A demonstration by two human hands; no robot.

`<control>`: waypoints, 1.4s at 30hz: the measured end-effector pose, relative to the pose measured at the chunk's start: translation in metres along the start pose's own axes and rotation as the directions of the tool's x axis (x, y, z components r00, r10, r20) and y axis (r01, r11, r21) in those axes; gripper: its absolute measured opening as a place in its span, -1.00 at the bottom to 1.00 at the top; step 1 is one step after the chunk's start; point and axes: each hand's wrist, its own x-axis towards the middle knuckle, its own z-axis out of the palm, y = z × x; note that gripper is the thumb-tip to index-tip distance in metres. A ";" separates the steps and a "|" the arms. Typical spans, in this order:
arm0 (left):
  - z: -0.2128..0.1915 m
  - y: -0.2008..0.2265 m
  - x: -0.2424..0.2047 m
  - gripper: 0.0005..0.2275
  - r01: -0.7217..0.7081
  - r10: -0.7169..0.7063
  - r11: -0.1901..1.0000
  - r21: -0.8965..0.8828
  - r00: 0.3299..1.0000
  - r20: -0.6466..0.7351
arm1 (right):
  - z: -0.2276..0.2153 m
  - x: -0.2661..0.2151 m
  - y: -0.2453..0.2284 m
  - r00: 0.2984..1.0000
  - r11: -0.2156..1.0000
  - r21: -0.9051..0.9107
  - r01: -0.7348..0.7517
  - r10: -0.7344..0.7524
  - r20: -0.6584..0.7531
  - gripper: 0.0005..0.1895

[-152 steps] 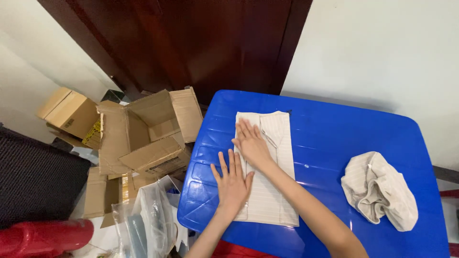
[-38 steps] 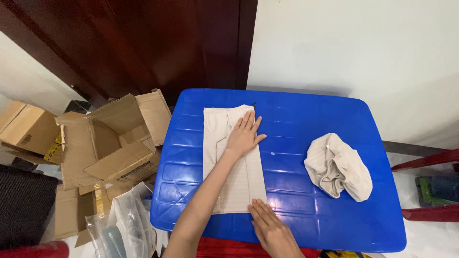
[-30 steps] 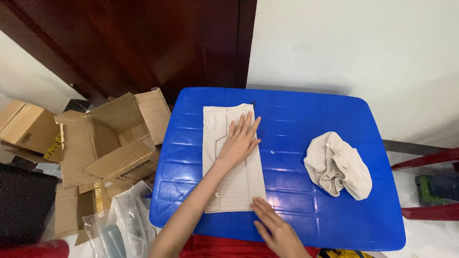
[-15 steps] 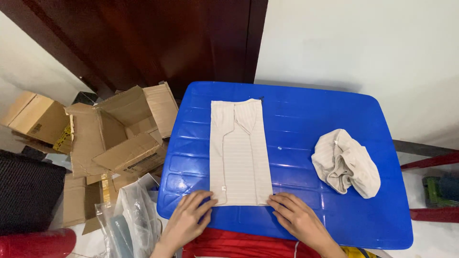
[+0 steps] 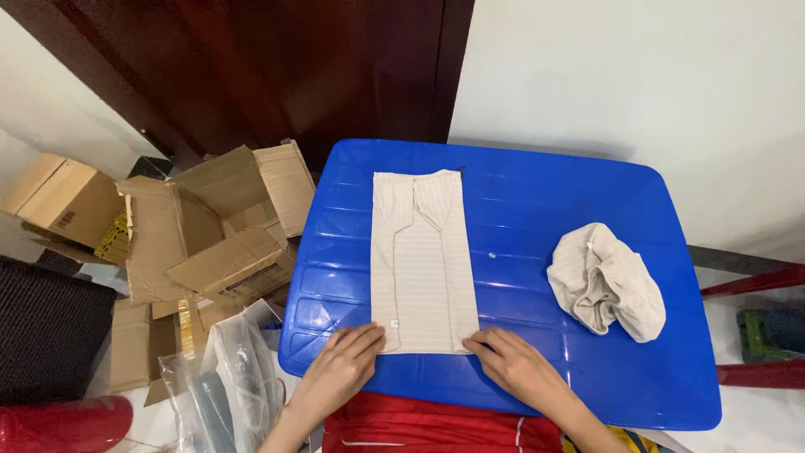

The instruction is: Folding a small white t-shirt and inserting it into a clear plastic bag

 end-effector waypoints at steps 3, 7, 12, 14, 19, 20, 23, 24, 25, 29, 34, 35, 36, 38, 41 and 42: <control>-0.001 0.000 0.004 -0.80 -0.031 0.033 0.999 0.033 0.998 -0.053 | 0.002 0.006 0.001 0.998 0.999 -0.021 0.026 -0.027 -0.061 -0.77; -0.007 0.003 0.013 -0.90 -0.018 0.016 1.000 -0.011 0.989 -0.145 | 0.003 0.014 0.000 0.985 0.998 0.049 0.033 -0.024 -0.170 -0.92; -0.026 0.012 0.017 -0.89 0.106 -0.126 0.956 -0.274 0.990 -0.056 | -0.009 0.004 -0.004 0.992 0.977 0.192 -0.094 0.109 -0.067 -0.88; -0.036 0.017 0.019 -0.89 0.121 -0.125 0.936 -0.331 0.992 0.009 | -0.016 0.000 -0.006 0.991 0.967 0.225 -0.122 0.132 -0.031 -0.87; -0.035 0.016 0.019 -0.90 0.124 -0.080 0.956 -0.267 0.982 0.172 | -0.028 -0.003 -0.009 0.971 0.955 0.211 -0.208 0.176 0.162 -0.88; -0.033 0.016 0.017 -0.90 0.122 -0.077 0.955 -0.269 0.982 0.173 | -0.030 -0.005 -0.002 0.970 0.954 0.211 -0.212 0.180 0.162 -0.88; -0.029 0.018 0.011 -0.90 0.111 -0.049 0.954 -0.277 0.974 0.220 | -0.045 -0.009 0.021 0.989 0.959 0.242 -0.146 0.135 0.062 -0.75; -0.029 0.020 0.010 -0.87 0.142 -0.080 0.947 -0.287 0.973 0.218 | -0.055 -0.011 0.031 0.939 0.921 0.204 -0.332 0.342 -0.019 -0.79; -0.029 0.021 0.009 -0.83 0.172 -0.110 0.940 -0.296 0.970 0.215 | -0.065 -0.012 0.041 0.843 0.844 0.179 -0.505 0.528 -0.109 -0.81; -0.030 0.034 0.020 -0.85 0.170 -0.159 0.935 -0.311 0.985 0.060 | -0.065 -0.040 0.075 0.756 0.778 -0.078 -0.623 0.573 -0.317 -0.81; -0.010 0.050 0.034 -0.84 0.133 -0.119 0.946 -0.294 0.991 0.064 | -0.042 -0.050 0.069 0.634 0.601 -0.204 -0.773 0.720 -0.281 -0.65; -0.008 0.054 0.037 -0.84 0.131 -0.117 0.946 -0.295 0.991 0.065 | -0.036 -0.056 0.073 0.633 0.600 -0.203 -0.774 0.721 -0.282 -0.65; -0.006 0.059 0.041 -0.86 0.089 -0.080 0.947 -0.308 0.996 0.044 | -0.030 -0.061 0.076 0.599 0.580 -0.154 -0.800 0.759 -0.257 -0.65; -0.006 0.066 0.051 -0.88 0.047 -0.041 0.947 -0.318 0.999 0.024 | -0.036 -0.062 0.072 0.563 0.556 -0.101 -0.825 0.793 -0.230 -0.63; -0.014 0.079 0.069 -0.87 0.019 -0.015 0.900 -0.436 1.000 0.013 | -0.073 -0.051 0.044 0.425 0.449 0.518 -0.728 0.889 -0.172 -0.60; -0.018 0.083 0.078 -0.86 -0.033 0.004 0.885 -0.464 0.998 -0.064 | -0.086 -0.049 0.034 0.454 0.449 0.673 -0.589 0.872 -0.184 -0.59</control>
